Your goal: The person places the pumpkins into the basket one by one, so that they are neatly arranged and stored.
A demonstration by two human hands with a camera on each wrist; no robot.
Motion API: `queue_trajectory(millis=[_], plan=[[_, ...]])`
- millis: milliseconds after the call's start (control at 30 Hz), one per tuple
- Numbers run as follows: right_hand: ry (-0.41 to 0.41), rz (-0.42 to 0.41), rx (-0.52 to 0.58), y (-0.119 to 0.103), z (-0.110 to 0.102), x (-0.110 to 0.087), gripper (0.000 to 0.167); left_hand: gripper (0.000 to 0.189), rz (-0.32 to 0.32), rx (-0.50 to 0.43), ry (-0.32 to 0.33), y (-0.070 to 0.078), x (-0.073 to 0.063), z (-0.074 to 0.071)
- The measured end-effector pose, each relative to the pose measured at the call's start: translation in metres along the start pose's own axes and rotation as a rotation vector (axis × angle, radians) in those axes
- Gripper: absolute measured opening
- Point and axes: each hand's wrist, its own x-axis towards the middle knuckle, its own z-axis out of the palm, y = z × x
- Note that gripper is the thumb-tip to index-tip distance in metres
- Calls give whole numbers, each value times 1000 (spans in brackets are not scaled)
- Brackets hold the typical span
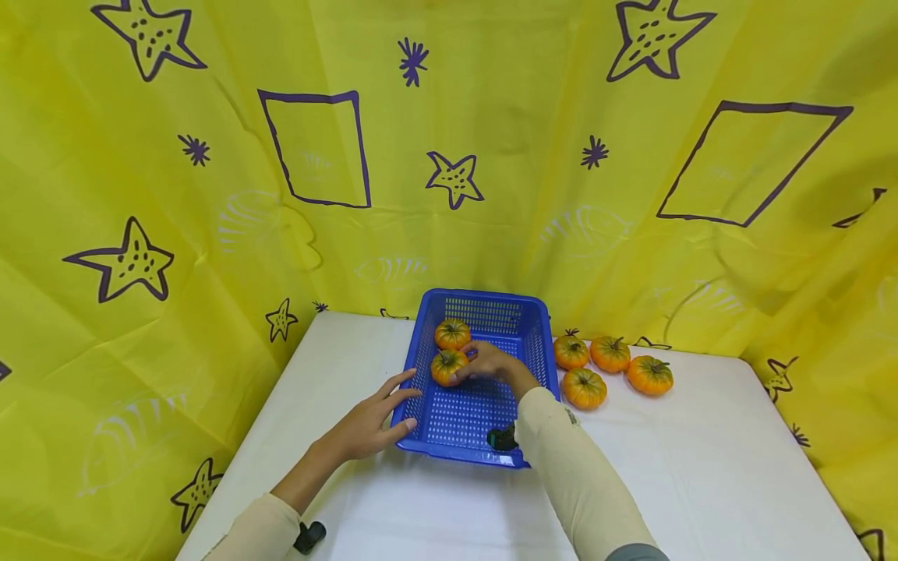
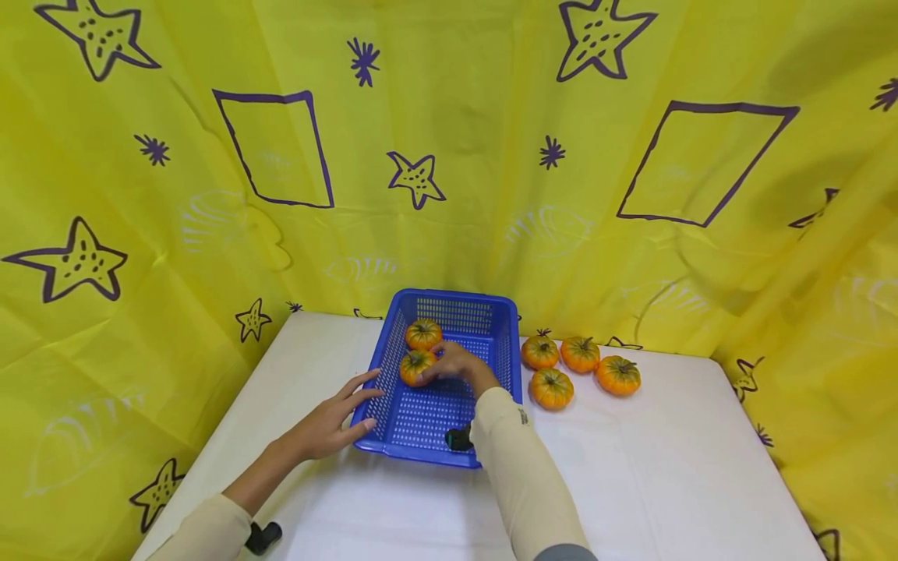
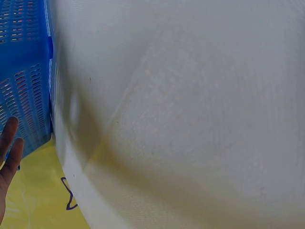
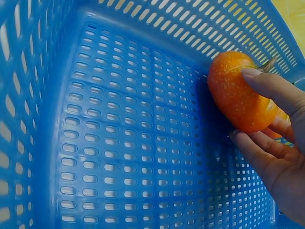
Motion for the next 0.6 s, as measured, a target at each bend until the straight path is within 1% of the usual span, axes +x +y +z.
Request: queue_trajectory(millis=[300,467,600], plan=[[11,-23,-4,3,-1,1,67,53,-7,5,0,-1,1,1],[18,-12,-6,3,0,0,69,54,-6,3,2,-1,1,2],[29,-21,-5,4,1,2,70,54,0,9,4,-2,1,2]])
